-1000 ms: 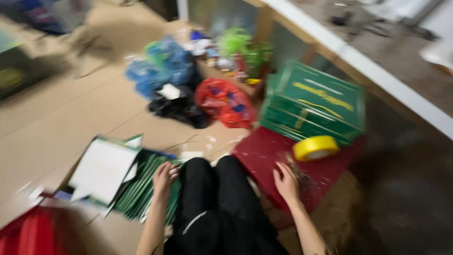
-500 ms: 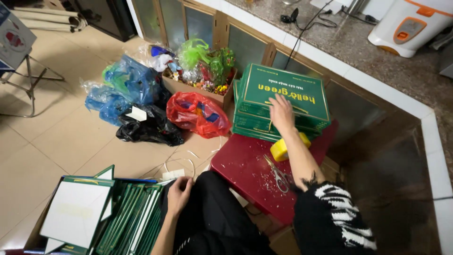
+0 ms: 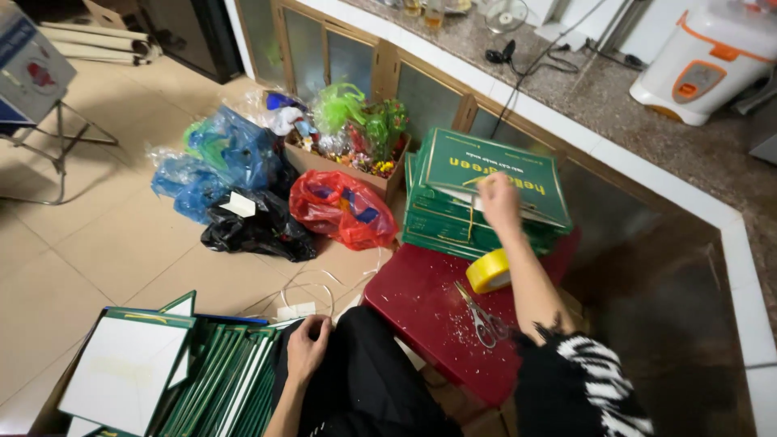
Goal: Assembling paper gift bags by folding them, applying adhesive tape, and attaching string handles.
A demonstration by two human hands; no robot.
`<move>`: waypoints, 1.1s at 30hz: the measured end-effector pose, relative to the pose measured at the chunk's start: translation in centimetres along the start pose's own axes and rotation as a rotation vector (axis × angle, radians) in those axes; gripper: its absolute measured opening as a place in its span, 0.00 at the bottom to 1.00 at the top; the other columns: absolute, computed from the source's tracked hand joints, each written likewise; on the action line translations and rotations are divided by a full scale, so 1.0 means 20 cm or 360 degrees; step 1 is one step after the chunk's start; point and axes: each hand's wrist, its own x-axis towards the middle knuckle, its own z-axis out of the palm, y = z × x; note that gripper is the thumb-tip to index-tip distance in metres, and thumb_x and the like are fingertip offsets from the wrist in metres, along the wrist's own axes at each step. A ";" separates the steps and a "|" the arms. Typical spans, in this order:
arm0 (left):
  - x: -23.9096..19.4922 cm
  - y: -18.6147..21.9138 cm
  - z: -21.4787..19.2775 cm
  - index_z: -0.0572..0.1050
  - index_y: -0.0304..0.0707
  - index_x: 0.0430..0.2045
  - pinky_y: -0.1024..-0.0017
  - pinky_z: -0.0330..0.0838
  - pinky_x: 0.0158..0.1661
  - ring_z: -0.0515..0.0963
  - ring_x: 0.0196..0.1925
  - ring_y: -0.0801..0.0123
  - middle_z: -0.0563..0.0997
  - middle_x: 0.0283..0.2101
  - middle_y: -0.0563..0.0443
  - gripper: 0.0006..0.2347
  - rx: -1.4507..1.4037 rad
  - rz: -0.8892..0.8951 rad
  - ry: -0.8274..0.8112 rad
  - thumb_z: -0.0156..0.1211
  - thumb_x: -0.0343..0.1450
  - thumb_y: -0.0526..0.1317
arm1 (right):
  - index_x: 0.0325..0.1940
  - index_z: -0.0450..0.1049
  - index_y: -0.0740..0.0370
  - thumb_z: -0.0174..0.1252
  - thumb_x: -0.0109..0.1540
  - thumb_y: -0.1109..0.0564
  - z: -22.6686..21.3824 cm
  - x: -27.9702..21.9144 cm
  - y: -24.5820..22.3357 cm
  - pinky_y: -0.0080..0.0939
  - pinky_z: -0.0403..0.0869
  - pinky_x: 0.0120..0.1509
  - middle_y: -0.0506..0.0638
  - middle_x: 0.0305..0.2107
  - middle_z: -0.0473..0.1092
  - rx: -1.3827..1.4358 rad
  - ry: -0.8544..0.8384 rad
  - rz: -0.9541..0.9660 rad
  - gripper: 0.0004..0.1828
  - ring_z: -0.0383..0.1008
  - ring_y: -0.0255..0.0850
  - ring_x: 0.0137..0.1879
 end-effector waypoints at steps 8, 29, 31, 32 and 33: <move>0.01 -0.02 0.01 0.83 0.43 0.32 0.73 0.74 0.33 0.80 0.26 0.68 0.83 0.25 0.55 0.08 0.0072 0.0083 0.0001 0.61 0.69 0.44 | 0.45 0.68 0.61 0.53 0.72 0.56 -0.37 0.14 -0.31 0.40 0.72 0.43 0.51 0.36 0.69 0.0480 0.0354 -0.0450 0.07 0.69 0.40 0.39; 0.01 0.01 0.00 0.82 0.42 0.32 0.71 0.74 0.36 0.82 0.28 0.64 0.85 0.27 0.54 0.09 0.0206 0.0026 -0.0037 0.60 0.69 0.45 | 0.59 0.78 0.52 0.62 0.62 0.55 0.02 0.09 0.09 0.52 0.72 0.64 0.49 0.50 0.72 -0.0884 -0.0610 -0.0474 0.20 0.72 0.46 0.54; 0.01 0.01 0.00 0.83 0.42 0.32 0.72 0.74 0.35 0.82 0.28 0.65 0.86 0.27 0.55 0.09 0.0177 0.0043 -0.0029 0.60 0.69 0.45 | 0.61 0.77 0.56 0.62 0.60 0.61 0.00 0.08 0.05 0.54 0.72 0.67 0.48 0.54 0.74 -0.0870 -0.0713 -0.0421 0.23 0.74 0.49 0.56; 0.01 0.00 0.00 0.83 0.42 0.32 0.72 0.74 0.35 0.82 0.28 0.65 0.86 0.27 0.55 0.09 0.0180 0.0036 -0.0029 0.60 0.69 0.45 | 0.57 0.77 0.61 0.59 0.62 0.64 0.01 0.06 0.05 0.53 0.75 0.63 0.55 0.50 0.76 -0.0844 -0.0664 -0.0399 0.19 0.77 0.51 0.50; 0.02 0.01 0.01 0.83 0.41 0.32 0.72 0.74 0.35 0.82 0.28 0.65 0.86 0.27 0.54 0.09 0.0179 0.0035 -0.0026 0.60 0.69 0.44 | 0.54 0.77 0.66 0.55 0.64 0.68 0.01 0.06 0.04 0.53 0.79 0.58 0.61 0.46 0.78 -0.0822 -0.0608 -0.0380 0.15 0.81 0.53 0.44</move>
